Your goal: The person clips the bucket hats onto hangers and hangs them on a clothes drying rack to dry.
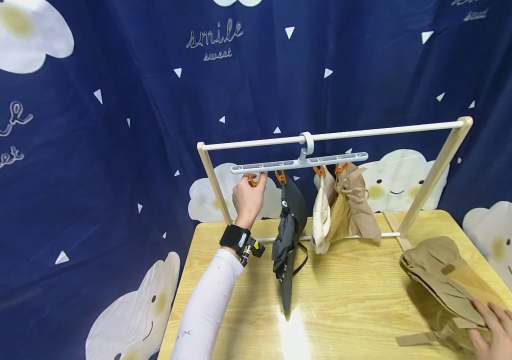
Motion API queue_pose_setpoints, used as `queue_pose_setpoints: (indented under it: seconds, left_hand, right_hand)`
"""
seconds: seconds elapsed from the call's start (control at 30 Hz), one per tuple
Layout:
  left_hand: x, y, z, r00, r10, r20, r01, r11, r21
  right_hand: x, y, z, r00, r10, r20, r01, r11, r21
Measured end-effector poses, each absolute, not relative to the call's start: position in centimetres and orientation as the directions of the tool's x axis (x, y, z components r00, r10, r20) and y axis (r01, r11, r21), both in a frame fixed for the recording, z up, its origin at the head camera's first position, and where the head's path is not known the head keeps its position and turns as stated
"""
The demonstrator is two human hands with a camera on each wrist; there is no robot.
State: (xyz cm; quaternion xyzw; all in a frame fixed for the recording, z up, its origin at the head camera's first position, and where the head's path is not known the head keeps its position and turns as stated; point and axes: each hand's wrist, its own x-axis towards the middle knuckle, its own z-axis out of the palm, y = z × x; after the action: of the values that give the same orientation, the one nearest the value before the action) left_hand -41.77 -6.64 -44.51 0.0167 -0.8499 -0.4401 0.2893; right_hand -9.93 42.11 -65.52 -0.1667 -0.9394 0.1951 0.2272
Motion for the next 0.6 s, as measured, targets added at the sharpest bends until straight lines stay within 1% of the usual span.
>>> queue_pose_setpoints:
  seconds: [0.07, 0.2, 0.3, 0.4, 0.47, 0.6]
  left_hand:
    - [-41.8, -6.7, -44.4, -0.838, -0.271, 0.474, 0.225, 0.619, 0.752]
    - [-41.7, -6.8, -44.2, -0.854, -0.255, 0.453, 0.200, 0.644, 0.739]
    - [-41.6, -7.1, -44.0, -0.868, -0.247, 0.431, 0.174, 0.661, 0.730]
    - [-41.6, -7.4, -43.8, -0.870, -0.236, 0.432, 0.179, 0.666, 0.724]
    - [-41.7, -7.6, -43.6, -0.865, -0.224, 0.449, 0.199, 0.668, 0.717]
    - [-41.8, -7.9, -43.1, -0.866, -0.180, 0.467, 0.227, 0.690, 0.687]
  right_hand:
    - [-10.1, 41.9, -65.5, -0.836, 0.437, 0.331, 0.249, 0.841, -0.480]
    - [-10.6, 42.3, -65.1, -0.827, 0.402, 0.393, 0.197, 0.862, -0.467]
    - [-10.7, 42.3, -64.5, -0.837, 0.389, 0.384, 0.200, 0.872, -0.447]
    - [-10.7, 41.7, -64.1, -0.827, 0.412, 0.382, 0.216, 0.861, -0.461]
    - [-10.7, 41.2, -63.9, -0.806, 0.429, 0.408, 0.214, 0.854, -0.475]
    - [-10.9, 40.3, -63.6, -0.735, 0.448, 0.508, 0.172, 0.849, -0.500]
